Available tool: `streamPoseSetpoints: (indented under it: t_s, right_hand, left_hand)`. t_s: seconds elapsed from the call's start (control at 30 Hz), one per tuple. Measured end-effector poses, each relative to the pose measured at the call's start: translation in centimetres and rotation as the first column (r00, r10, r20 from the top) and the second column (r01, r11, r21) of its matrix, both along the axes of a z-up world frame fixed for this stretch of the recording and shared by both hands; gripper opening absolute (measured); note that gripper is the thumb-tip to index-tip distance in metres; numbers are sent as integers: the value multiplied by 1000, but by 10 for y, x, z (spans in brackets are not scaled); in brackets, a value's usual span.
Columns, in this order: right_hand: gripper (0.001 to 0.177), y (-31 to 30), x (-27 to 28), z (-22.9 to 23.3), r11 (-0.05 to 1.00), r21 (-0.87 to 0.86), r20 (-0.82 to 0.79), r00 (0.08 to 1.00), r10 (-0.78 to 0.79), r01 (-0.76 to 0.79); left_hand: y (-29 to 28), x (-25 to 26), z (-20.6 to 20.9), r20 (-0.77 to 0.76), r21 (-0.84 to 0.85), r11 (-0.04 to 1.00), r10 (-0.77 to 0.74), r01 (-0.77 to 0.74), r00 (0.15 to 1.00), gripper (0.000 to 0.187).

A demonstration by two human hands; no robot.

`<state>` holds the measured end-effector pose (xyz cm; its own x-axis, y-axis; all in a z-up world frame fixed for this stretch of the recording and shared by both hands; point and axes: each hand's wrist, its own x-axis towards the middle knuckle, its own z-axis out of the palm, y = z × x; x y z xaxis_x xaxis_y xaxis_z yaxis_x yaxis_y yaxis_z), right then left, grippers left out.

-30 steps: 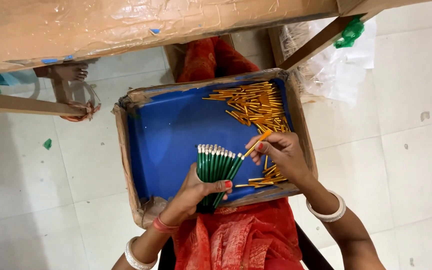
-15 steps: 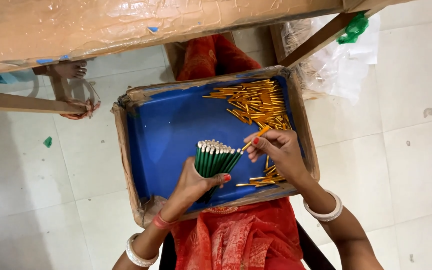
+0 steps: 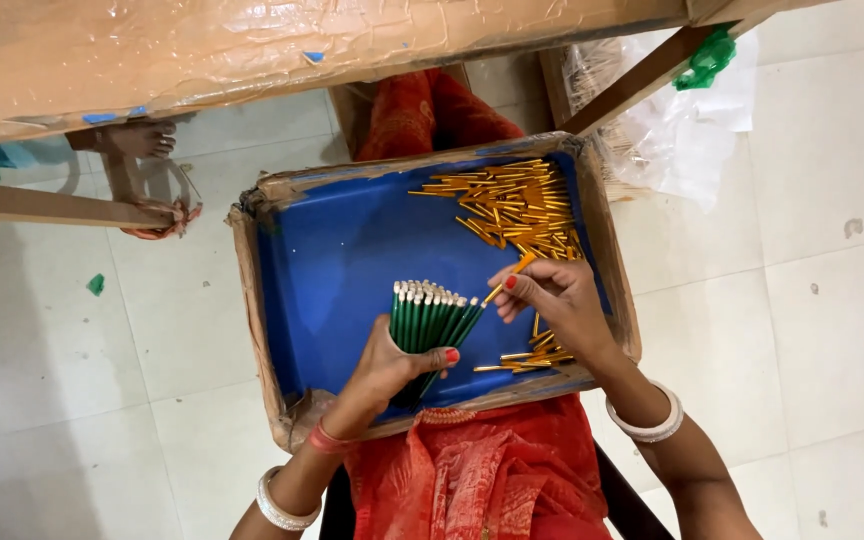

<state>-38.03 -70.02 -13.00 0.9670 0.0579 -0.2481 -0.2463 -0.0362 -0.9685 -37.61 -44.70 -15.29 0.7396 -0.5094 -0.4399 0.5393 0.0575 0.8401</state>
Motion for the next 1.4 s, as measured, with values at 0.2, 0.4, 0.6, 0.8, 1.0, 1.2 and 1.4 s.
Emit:
streamPoseSetpoints:
  t_s: [0.2, 0.4, 0.6, 0.8, 1.0, 1.2, 1.4]
  right_hand:
    - [26, -5, 0, -7, 998, 52, 22, 999, 37, -38]
    - [28, -9, -3, -19, 980, 176, 17, 995, 95, -96]
    - [23, 9, -17, -29, 981, 188, 0, 999, 51, -50]
    - [19, 23, -27, -69, 993, 101, -110, 993, -52, 63]
    - [17, 53, -51, -85, 919, -353, 130, 964, 232, -174]
    - [15, 20, 8, -20, 987, 11, -82, 984, 159, -159]
    - [9, 25, 23, 82, 682, -731, 443, 777, 448, 24]
  left_hand:
    - [4, 0, -4, -117, -103, 995, -20, 8, 993, 25]
    - [4, 1, -5, -276, -193, 981, -62, 8, 959, 30]
    - [3, -8, -12, 40, 24, 999, -29, 29, 999, 24]
    - [4, -27, 1, 717, 498, 813, -191, -302, 670, 49]
    - [0, -9, 20, 881, 361, 857, -184, -367, 435, 61]
    - [41, 7, 11, 615, 202, 805, 339, -558, 712, 27]
    - [38, 11, 1, 190, -70, 783, 618, -618, 763, 24]
